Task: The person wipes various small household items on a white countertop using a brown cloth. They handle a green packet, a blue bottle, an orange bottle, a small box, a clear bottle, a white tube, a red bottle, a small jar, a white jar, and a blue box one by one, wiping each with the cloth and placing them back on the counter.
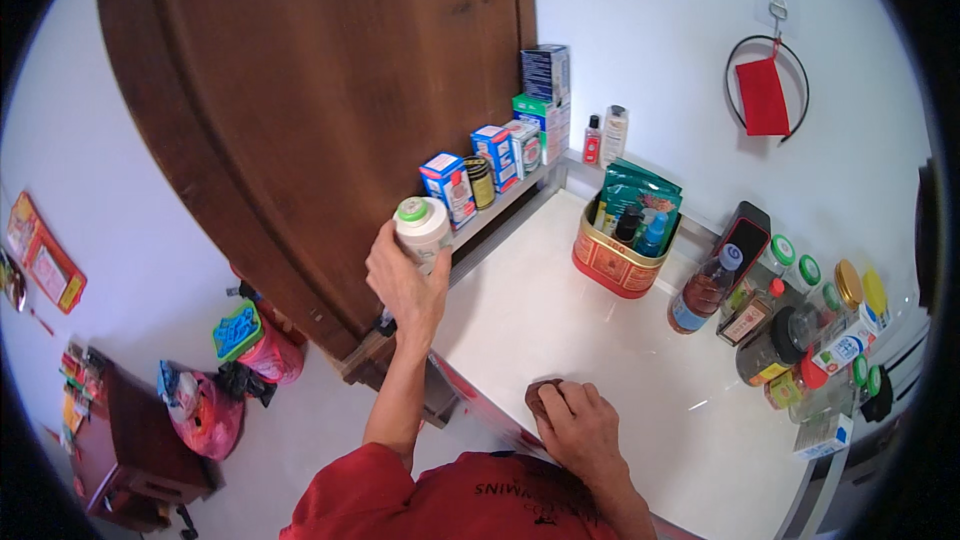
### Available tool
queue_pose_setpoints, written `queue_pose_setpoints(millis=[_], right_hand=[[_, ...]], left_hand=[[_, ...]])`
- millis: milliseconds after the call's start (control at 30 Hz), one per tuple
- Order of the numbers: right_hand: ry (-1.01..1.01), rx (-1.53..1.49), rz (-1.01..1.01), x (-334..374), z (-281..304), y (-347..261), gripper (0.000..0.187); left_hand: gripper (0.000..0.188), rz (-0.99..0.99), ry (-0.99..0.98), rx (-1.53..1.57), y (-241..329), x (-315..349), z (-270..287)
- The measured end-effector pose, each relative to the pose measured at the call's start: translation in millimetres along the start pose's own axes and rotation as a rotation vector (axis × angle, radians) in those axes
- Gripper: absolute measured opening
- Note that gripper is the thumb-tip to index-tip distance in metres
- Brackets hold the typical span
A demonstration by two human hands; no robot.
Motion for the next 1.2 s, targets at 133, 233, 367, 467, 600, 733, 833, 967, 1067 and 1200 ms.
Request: queue_pose_setpoints(millis=[133, 233, 367, 467, 600, 733, 833, 967, 1067, 1200], right_hand=[[-0.002, 0.004, 0.007, 1, 0, -1, 0.034], [0.024, 0.0, 0.018, 2, 3, -3, 0.031], [0.026, -0.052, -0.009, 0, 5, -4, 0.031], [0.038, -0.067, -0.009, 1, 6, -4, 0.031], [0.062, -0.069, -0.013, 3, 6, 0, 0.03], [0.132, -0.109, -0.118, 6, 14, 11, 0.031], [0.332, -0.188, -0.24, 9, 32, 28, 0.033], [0.489, -0.185, -0.331, 16, 58, 44, 0.036], [0.546, -0.141, -0.36, 24, 71, 54, 0.039], [0.56, -0.132, -0.415, 33, 80, 66, 0.04]], left_hand=[[0.081, 0.126, 0.005, -0.025, -8, -6, -6], [0.08, 0.163, -0.031, -0.065, -2, -6, -10], [0.078, 0.14, 0.021, -0.109, -5, -8, -9], [0.076, 0.082, 0.048, -0.081, -3, -6, -5], [0.074, 0.034, -0.036, 0.06, 11, 8, 10], [0.076, -0.081, -0.143, 0.221, 41, 40, 11], [0.077, 0.003, -0.36, 0.447, 54, 72, -11], [0.079, 0.036, -0.634, 0.623, 76, 120, -44], [0.078, 0.018, -0.727, 0.652, 95, 137, -53], [0.077, -0.028, -0.778, 0.677, 113, 150, -61]])
Point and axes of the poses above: each hand's wrist, its own x-axis away from the middle knuckle, its own z-axis out of the back of the hand, y = z × x, the point moved 9 cm from there along -x, towards the middle knuckle
